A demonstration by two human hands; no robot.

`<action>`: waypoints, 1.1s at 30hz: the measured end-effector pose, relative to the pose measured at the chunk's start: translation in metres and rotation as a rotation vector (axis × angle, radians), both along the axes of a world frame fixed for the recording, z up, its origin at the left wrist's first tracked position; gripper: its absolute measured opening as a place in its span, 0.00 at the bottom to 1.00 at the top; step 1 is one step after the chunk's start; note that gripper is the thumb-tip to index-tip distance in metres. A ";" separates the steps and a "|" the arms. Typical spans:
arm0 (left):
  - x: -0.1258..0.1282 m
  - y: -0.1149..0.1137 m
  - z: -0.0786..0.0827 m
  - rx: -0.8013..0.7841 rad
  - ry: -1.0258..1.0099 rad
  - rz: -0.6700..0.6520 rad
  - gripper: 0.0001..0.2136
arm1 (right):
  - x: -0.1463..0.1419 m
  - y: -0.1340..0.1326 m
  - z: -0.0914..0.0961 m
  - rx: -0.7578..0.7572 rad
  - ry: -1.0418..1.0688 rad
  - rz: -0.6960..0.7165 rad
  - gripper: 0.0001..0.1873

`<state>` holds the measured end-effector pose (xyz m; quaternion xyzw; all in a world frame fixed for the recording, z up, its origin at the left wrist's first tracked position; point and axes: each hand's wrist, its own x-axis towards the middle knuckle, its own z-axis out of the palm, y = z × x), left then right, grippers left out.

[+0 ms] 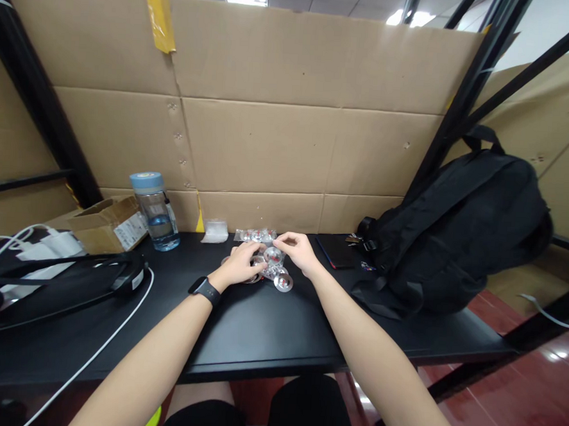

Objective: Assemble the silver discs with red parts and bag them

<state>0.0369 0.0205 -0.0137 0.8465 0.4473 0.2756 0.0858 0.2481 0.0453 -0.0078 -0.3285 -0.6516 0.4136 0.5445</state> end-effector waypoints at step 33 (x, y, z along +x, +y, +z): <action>0.001 0.010 -0.004 -0.076 -0.390 0.012 0.17 | 0.004 0.003 -0.004 -0.083 0.005 0.061 0.29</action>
